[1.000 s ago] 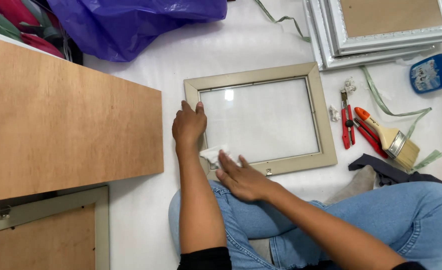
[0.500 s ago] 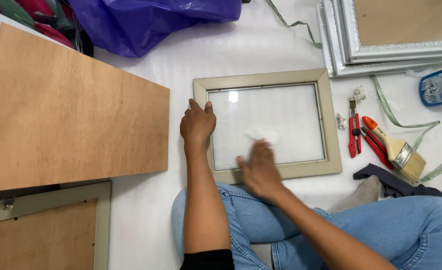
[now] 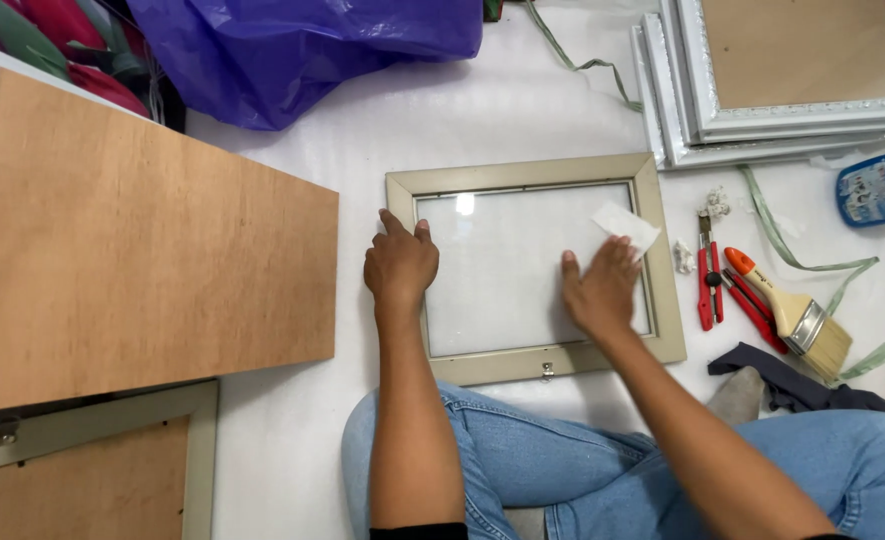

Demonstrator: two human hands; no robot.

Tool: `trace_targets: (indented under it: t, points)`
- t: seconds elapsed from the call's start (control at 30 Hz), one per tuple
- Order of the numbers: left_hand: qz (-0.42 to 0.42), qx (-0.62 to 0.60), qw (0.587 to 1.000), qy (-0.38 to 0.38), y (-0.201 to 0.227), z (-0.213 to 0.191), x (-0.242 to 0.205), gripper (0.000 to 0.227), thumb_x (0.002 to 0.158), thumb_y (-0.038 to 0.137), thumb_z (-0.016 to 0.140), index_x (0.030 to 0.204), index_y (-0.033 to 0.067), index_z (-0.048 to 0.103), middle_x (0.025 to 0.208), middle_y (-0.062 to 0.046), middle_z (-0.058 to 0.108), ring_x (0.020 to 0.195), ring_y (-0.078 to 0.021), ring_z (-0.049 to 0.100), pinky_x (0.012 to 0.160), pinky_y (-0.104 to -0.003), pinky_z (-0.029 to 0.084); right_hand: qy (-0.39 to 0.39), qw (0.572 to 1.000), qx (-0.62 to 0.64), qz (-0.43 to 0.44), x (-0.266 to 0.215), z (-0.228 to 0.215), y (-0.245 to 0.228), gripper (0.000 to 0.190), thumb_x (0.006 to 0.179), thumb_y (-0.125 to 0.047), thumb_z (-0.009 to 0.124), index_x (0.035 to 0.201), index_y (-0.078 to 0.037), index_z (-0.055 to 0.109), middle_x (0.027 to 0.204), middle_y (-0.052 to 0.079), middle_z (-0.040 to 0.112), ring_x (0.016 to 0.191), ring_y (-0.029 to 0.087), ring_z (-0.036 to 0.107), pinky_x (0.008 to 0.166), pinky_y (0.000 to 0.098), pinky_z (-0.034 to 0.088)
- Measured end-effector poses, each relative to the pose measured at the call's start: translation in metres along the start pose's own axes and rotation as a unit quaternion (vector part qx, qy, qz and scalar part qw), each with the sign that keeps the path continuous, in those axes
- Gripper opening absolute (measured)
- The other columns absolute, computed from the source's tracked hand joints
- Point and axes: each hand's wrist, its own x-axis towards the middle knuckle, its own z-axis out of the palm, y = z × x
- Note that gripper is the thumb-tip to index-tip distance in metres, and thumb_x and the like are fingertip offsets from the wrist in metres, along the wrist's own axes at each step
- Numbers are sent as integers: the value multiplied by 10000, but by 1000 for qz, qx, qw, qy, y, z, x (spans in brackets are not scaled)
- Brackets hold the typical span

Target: Cleaning the glass of a picture frame and assembling it with artwork and a backing board.

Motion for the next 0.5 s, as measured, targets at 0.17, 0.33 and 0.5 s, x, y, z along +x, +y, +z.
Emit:
trace_targets:
  t: [0.17, 0.33, 0.5]
  points:
    - [1, -4, 1000, 5, -5, 3, 9, 706, 1072, 401, 303, 1594, -67, 220, 1318, -356, 578, 1248, -514, 582, 1026, -600, 454, -43, 978, 2, -204, -45, 29, -118, 766, 1104, -466, 330, 1527, 171, 287, 1547, 425, 304, 1481, 540, 259, 1233, 603, 138]
    - [-3, -30, 1000, 7, -7, -1, 5, 711, 1073, 403, 284, 1595, -74, 208, 1320, -362, 579, 1256, -518, 578, 1035, -605, 444, -150, 922, -62, -352, -30, 5, -101, 688, 1102, -506, 206, 1631, -66, 212, 1688, 179, 228, 1567, 331, 194, 1256, 571, 118]
    - [4, -42, 999, 6, -3, -4, -3, 698, 1072, 378, 272, 1593, -80, 195, 1269, -362, 604, 1225, -523, 600, 1022, -596, 454, -20, 984, -119, -131, 20, -29, -6, 733, 1108, -478, 240, 1604, 61, 278, 1658, 279, 288, 1559, 382, 244, 1265, 570, 97]
